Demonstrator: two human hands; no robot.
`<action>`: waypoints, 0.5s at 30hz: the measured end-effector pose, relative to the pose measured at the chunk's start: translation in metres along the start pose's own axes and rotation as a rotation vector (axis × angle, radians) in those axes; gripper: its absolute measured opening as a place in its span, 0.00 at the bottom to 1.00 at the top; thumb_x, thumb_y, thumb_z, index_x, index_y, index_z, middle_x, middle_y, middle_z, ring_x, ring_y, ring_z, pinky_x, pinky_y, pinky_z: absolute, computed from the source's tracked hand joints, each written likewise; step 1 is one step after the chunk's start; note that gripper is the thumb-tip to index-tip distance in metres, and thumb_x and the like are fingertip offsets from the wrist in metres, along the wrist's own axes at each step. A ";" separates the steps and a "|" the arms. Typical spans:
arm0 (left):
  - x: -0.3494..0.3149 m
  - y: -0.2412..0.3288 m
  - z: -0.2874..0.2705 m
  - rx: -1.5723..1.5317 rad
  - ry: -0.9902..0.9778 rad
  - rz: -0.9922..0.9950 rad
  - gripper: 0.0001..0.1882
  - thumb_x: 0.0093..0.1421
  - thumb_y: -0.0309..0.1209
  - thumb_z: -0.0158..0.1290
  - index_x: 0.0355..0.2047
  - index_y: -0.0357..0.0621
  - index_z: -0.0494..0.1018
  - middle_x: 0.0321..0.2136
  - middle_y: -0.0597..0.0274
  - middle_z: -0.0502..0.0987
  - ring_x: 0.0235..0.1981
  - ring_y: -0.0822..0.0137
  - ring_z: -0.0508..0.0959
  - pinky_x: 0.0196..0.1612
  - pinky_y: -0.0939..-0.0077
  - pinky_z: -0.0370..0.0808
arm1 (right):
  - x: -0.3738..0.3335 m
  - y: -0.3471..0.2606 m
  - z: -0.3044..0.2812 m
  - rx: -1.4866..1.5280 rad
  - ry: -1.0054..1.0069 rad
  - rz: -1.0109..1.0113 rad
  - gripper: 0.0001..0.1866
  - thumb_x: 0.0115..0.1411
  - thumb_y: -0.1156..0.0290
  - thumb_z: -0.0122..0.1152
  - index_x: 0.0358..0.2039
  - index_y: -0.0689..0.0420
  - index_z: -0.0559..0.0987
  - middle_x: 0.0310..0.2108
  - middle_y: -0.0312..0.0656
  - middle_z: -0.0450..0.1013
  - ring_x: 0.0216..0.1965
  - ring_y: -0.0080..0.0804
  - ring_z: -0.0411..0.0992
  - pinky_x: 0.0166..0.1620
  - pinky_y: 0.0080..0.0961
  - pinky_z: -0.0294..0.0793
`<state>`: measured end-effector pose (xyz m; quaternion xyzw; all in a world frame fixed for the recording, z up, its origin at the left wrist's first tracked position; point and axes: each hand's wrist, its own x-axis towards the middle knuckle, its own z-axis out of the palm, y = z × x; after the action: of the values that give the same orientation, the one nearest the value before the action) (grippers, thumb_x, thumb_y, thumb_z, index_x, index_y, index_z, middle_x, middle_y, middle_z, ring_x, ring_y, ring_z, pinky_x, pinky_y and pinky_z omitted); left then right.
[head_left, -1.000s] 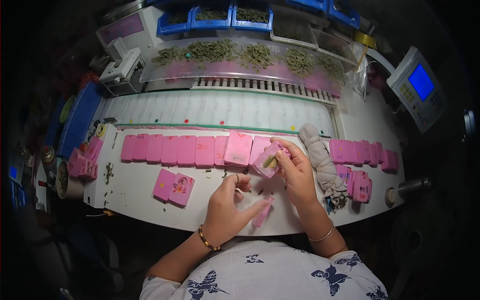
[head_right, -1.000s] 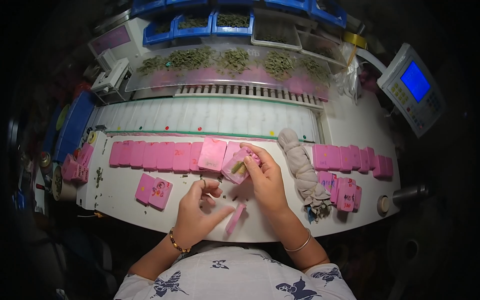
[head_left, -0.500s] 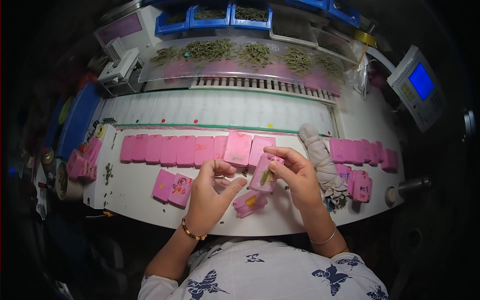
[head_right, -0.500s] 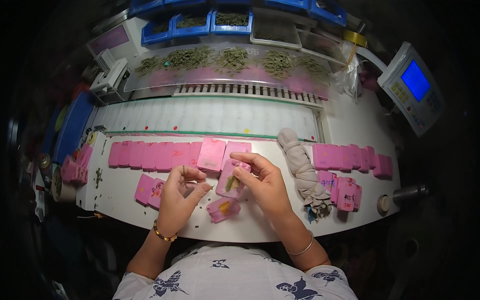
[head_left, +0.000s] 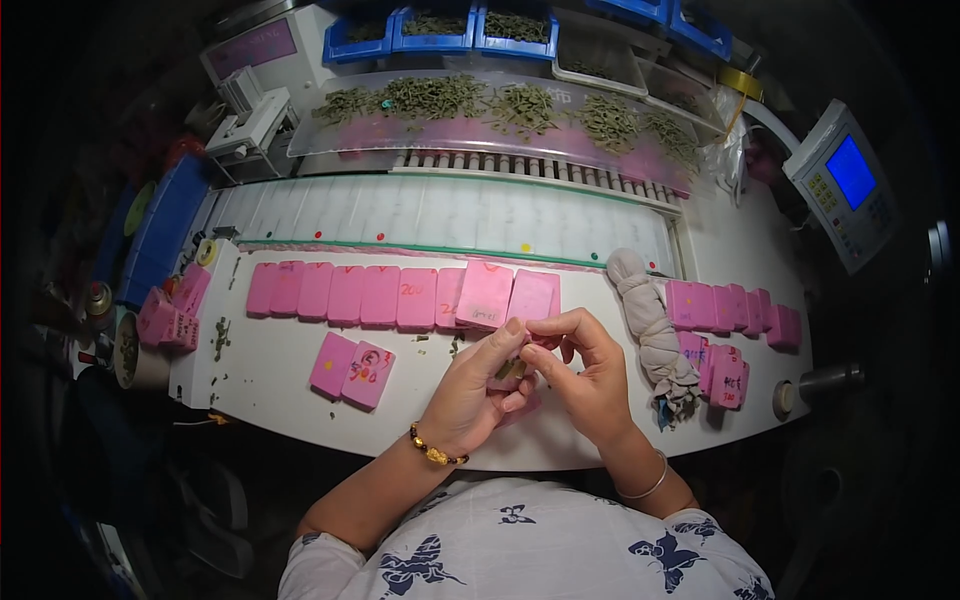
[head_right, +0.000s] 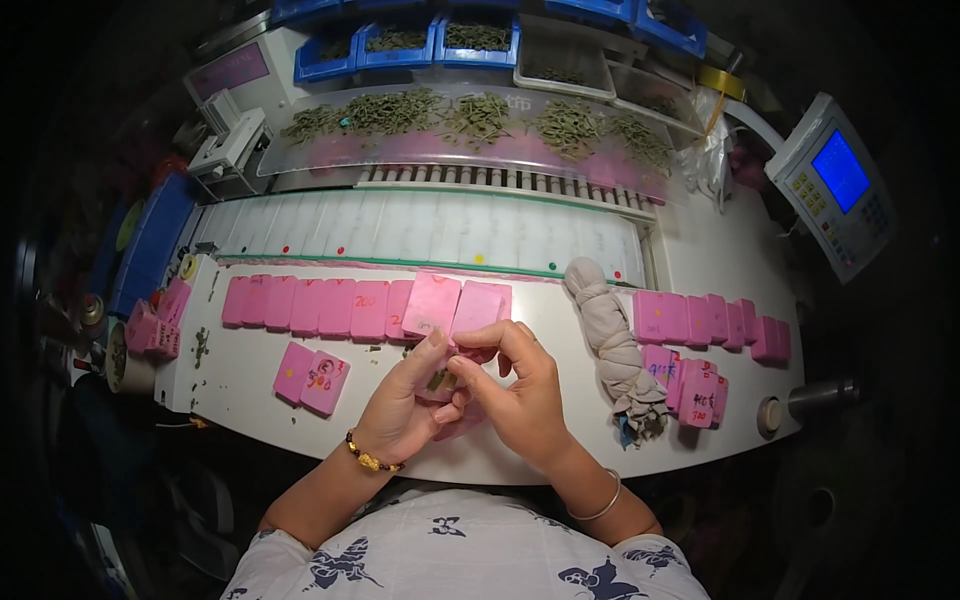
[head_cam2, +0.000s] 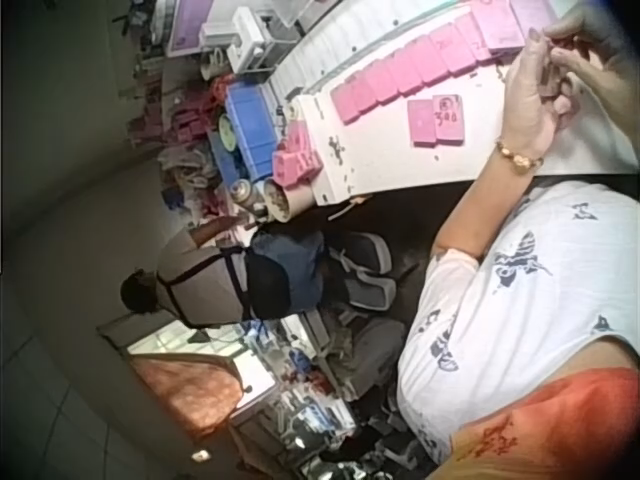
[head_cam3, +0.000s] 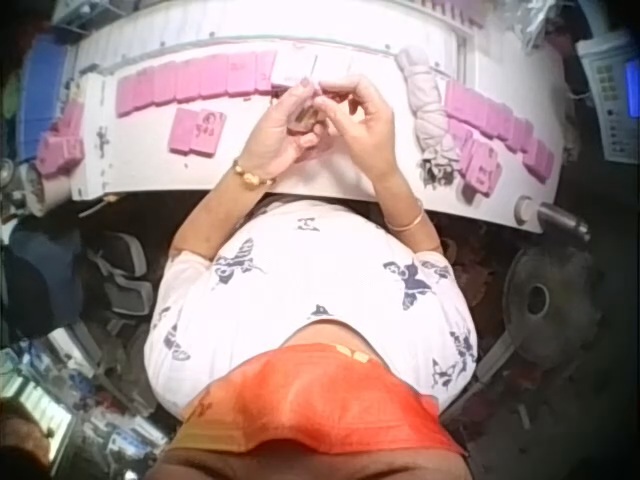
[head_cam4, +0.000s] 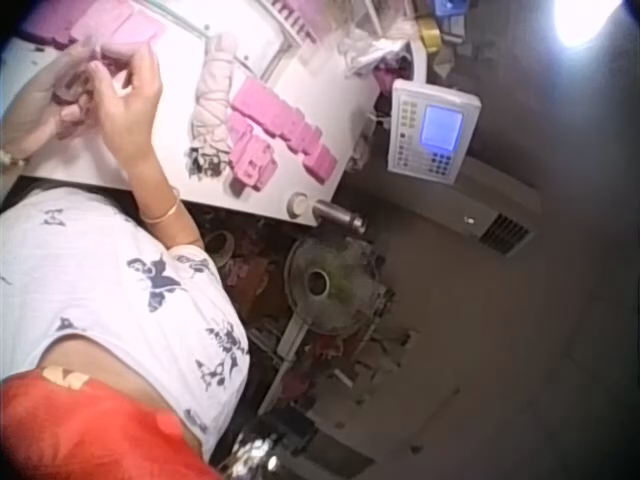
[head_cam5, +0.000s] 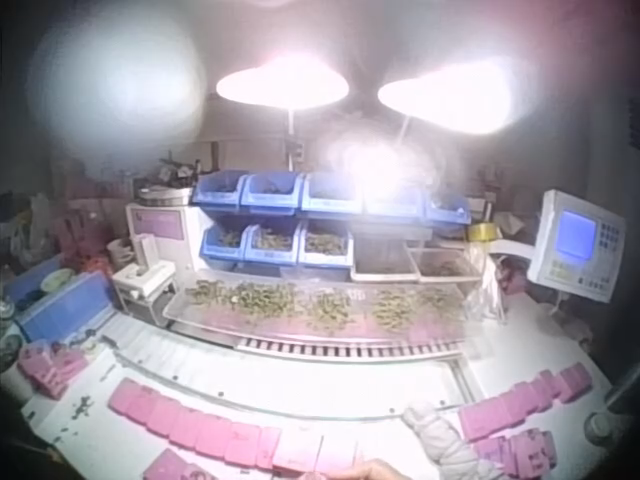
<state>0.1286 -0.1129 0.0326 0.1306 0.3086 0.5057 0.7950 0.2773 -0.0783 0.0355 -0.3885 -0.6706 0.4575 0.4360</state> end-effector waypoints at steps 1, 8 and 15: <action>0.001 -0.001 0.000 0.000 0.003 0.001 0.19 0.66 0.48 0.46 0.37 0.44 0.70 0.26 0.66 0.71 0.22 0.76 0.69 0.21 0.85 0.63 | 0.000 0.000 0.000 0.002 -0.002 0.001 0.10 0.54 0.73 0.65 0.37 0.56 0.79 0.30 0.32 0.75 0.32 0.20 0.67 0.33 0.19 0.62; 0.013 0.001 0.000 -0.041 0.117 0.115 0.12 0.65 0.40 0.46 0.38 0.44 0.70 0.28 0.65 0.74 0.22 0.75 0.72 0.20 0.83 0.65 | 0.001 -0.008 0.001 -0.108 -0.040 -0.059 0.15 0.53 0.72 0.65 0.43 0.58 0.79 0.38 0.39 0.75 0.37 0.28 0.67 0.36 0.22 0.66; 0.020 -0.003 0.004 -0.029 0.222 0.129 0.10 0.64 0.40 0.46 0.35 0.47 0.67 0.26 0.66 0.72 0.21 0.77 0.70 0.21 0.82 0.63 | 0.003 -0.014 -0.003 -0.323 0.000 -0.233 0.13 0.53 0.73 0.64 0.40 0.59 0.79 0.48 0.45 0.71 0.46 0.39 0.66 0.50 0.32 0.66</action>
<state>0.1387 -0.0961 0.0270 0.0818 0.3784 0.5716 0.7235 0.2774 -0.0783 0.0506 -0.3731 -0.7758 0.2903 0.4179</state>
